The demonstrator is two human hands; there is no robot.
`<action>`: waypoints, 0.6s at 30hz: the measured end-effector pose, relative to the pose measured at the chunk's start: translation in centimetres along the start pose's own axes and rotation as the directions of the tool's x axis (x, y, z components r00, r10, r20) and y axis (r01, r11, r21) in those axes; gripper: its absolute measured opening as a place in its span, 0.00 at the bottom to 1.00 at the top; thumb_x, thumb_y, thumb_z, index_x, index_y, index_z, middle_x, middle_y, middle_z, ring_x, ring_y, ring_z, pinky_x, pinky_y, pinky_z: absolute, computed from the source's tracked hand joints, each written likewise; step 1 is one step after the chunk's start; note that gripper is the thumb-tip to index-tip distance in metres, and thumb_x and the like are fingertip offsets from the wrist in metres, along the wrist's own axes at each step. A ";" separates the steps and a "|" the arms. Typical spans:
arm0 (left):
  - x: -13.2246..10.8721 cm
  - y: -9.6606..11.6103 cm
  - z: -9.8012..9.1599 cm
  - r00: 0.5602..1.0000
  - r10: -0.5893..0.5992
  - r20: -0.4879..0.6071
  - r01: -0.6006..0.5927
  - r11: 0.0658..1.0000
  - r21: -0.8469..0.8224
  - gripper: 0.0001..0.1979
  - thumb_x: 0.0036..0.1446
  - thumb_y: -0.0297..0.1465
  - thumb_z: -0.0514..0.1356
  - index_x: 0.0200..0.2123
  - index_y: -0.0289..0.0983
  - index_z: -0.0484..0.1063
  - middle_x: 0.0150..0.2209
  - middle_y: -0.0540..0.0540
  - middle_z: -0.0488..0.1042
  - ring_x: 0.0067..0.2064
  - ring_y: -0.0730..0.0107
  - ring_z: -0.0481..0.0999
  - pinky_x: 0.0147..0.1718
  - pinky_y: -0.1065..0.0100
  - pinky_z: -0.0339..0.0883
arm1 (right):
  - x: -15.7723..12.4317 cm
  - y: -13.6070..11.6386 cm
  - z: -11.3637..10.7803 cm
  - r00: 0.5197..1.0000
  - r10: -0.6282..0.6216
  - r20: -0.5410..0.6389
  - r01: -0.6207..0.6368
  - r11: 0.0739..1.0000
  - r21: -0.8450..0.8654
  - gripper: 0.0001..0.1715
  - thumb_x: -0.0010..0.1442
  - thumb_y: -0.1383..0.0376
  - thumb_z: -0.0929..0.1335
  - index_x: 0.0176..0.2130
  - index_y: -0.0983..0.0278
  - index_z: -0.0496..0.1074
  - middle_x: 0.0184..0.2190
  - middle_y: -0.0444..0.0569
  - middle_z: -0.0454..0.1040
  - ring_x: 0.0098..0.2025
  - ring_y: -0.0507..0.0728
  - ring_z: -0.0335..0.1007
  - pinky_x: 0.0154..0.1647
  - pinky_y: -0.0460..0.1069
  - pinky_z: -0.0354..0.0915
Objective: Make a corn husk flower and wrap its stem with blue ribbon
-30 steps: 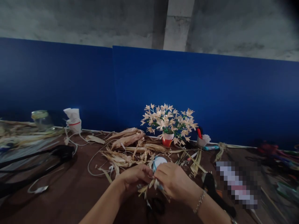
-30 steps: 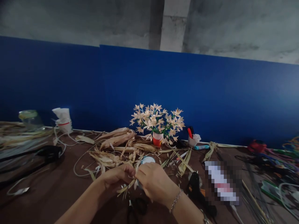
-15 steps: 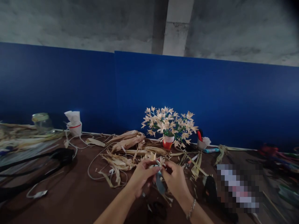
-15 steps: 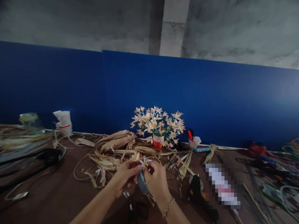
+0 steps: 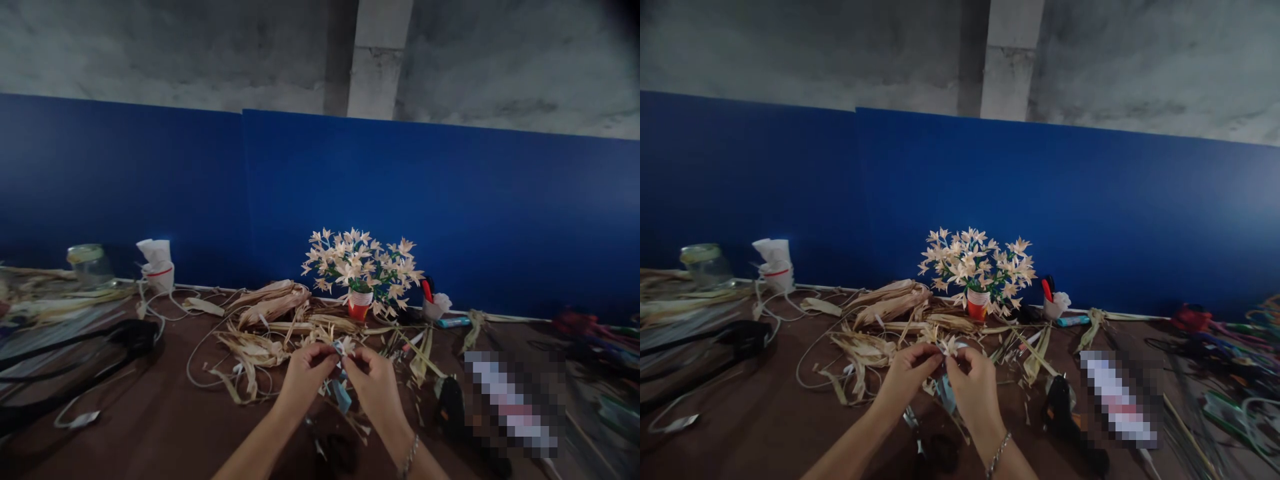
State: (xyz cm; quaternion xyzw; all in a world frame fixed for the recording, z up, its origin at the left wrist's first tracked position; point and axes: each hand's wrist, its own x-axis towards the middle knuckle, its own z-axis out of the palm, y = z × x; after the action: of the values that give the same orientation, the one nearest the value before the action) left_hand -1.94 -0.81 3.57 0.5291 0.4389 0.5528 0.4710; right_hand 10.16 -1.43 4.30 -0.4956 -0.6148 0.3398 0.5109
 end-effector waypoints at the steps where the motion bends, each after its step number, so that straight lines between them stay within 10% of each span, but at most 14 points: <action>1: 0.0 0.0 0.0 1.000 -0.009 -0.007 0.009 1.000 -0.014 0.10 0.41 0.35 0.59 0.23 0.32 0.71 0.20 0.49 0.70 0.23 0.73 0.67 0.25 0.72 0.62 | 0.1 0.1 0.0 1.000 0.014 0.003 -0.015 1.000 0.017 0.10 0.47 0.62 0.65 0.23 0.67 0.70 0.17 0.45 0.69 0.19 0.51 0.61 0.18 0.43 0.57; 18: -0.5 0.3 0.4 0.994 -0.070 -0.082 0.059 0.990 -0.125 0.13 0.38 0.37 0.62 0.23 0.32 0.73 0.17 0.52 0.68 0.19 0.78 0.61 0.19 0.75 0.54 | 0.3 -0.2 0.2 0.963 0.247 0.105 -0.267 0.929 0.257 0.10 0.42 0.62 0.67 0.21 0.68 0.68 0.14 0.40 0.63 0.16 0.46 0.55 0.16 0.42 0.52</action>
State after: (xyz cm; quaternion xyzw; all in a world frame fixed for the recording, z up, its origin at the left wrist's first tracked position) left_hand -1.58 -1.40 3.76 0.4602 0.4409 0.5856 0.5008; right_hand 9.89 -1.20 4.51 -0.4855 -0.5105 0.5013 0.5024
